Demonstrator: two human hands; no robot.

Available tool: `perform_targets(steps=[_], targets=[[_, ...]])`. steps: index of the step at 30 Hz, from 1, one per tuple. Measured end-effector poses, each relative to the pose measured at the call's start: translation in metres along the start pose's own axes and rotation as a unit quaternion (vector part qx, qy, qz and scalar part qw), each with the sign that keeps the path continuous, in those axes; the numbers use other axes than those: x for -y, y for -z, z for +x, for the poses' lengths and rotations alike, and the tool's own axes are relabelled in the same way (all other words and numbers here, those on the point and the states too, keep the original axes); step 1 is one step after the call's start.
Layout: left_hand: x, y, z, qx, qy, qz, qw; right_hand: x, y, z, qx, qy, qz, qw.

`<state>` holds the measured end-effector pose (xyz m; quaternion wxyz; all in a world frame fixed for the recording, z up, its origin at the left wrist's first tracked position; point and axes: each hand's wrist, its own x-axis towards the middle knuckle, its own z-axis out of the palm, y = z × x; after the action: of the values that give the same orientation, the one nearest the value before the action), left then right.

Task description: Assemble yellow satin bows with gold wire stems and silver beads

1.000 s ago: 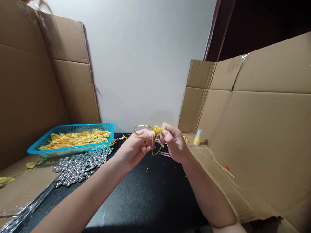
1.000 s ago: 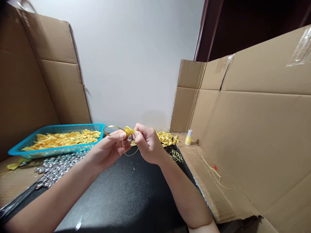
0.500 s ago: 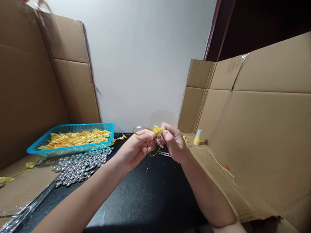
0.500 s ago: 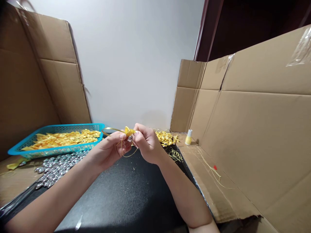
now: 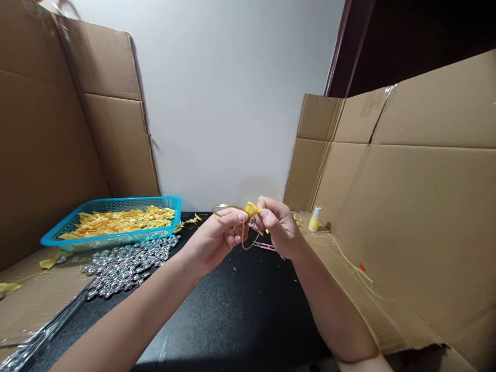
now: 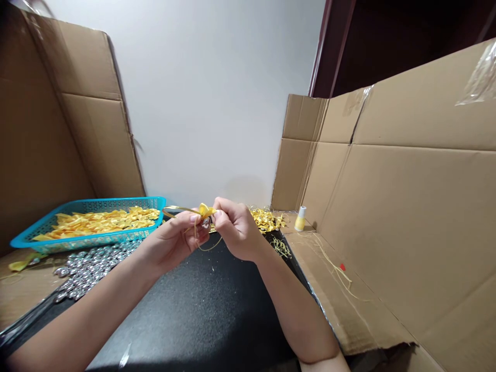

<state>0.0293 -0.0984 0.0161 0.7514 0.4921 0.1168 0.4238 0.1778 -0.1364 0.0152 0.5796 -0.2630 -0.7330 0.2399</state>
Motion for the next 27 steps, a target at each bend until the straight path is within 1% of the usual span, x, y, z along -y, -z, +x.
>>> perform_targets(steps=[5, 11, 14, 18, 22, 27], targets=[[0.0, -0.001, -0.001, 0.009, -0.008, 0.0, 1.0, -0.001, 0.002, 0.0, 0.007, -0.005, 0.02, 1.0], [-0.001, -0.001, 0.0, -0.001, 0.012, 0.027, 1.0, 0.006, 0.007, -0.001, 0.027, -0.005, -0.047, 0.998], [0.0, 0.0, 0.0, 0.004, 0.019, 0.041, 0.999, 0.011, 0.007, -0.001, 0.043, -0.004, -0.076, 0.996], [0.003, 0.001, 0.001, 0.01, 0.019, 0.048, 0.999, 0.013, 0.003, 0.0, 0.047, 0.004, -0.083, 0.995], [0.002, 0.001, 0.001, 0.006, 0.001, 0.045, 0.999, 0.013, 0.004, 0.002, 0.025, 0.005, -0.081, 0.996], [-0.003, 0.001, 0.002, -0.022, -0.042, 0.019, 0.999, 0.014, 0.016, 0.004, 0.01, -0.004, -0.079, 0.997]])
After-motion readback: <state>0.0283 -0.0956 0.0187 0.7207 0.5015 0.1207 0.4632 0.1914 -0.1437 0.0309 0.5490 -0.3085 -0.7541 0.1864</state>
